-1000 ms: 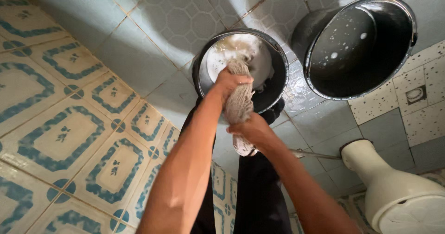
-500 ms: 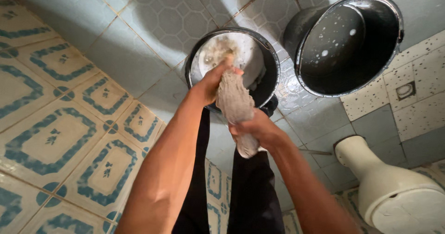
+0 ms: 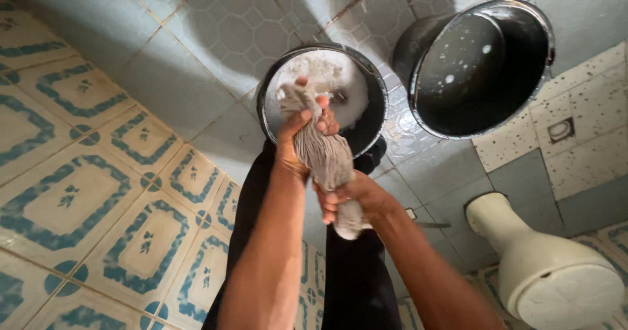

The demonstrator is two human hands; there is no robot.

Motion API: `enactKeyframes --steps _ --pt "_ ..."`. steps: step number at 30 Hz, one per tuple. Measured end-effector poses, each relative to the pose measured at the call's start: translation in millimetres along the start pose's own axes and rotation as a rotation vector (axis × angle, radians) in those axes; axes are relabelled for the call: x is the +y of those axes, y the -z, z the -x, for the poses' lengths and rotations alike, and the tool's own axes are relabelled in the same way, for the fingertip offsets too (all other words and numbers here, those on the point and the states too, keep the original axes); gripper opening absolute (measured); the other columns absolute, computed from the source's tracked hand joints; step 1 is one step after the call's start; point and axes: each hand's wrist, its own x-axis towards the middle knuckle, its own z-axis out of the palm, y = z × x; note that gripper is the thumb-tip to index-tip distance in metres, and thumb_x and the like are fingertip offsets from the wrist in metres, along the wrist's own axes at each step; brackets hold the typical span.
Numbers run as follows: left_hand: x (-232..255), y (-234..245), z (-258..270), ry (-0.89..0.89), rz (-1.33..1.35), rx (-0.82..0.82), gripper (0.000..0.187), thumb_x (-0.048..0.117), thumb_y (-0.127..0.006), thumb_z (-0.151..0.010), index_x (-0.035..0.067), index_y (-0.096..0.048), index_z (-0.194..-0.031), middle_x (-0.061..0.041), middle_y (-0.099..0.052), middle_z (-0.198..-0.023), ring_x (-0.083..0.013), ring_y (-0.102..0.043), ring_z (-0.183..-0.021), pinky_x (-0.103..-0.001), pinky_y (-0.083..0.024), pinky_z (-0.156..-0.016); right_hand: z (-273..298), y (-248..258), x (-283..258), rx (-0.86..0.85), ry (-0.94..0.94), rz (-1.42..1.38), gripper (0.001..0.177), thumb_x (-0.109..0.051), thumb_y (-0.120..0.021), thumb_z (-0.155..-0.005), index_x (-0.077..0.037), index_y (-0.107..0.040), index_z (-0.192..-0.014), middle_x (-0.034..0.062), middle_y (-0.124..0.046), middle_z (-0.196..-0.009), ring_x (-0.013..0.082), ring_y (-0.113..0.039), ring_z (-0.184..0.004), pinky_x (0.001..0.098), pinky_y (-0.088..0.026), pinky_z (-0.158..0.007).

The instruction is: The person mops a tiled bathroom floor using a string mop and two buckets. They repeatedly dip the mop into a bucket of soapy water, wring it out by hand, and mop the floor around a toilet. The person also rinses the mop head in a second bucket of water and wrings it out before resuming mopping.

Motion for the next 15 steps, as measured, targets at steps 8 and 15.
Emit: enactKeyframes --steps 8,15 --pt "20 0 -42 0.226 -0.571 0.667 0.052 0.029 -0.087 -0.080 0.004 -0.061 -0.117 -0.005 -0.060 -0.077 -0.0175 -0.056 -0.059 -0.035 -0.047 -0.053 -39 -3 13 0.478 0.083 0.252 0.039 0.003 -0.078 -0.074 0.002 -0.066 -0.111 0.0077 -0.068 -0.084 0.0198 -0.068 -0.072 0.0354 -0.056 -0.067" --pt "9 27 -75 0.136 -1.253 0.815 0.036 0.032 -0.077 -0.080 -0.003 -0.075 -0.086 -0.014 -0.070 -0.075 -0.0258 -0.065 -0.066 -0.041 -0.051 -0.059 -85 41 32 0.807 0.160 0.989 0.027 -0.017 -0.076 -0.076 0.000 -0.071 -0.096 0.0123 -0.073 -0.081 0.0238 -0.069 -0.072 0.0391 -0.054 -0.066"
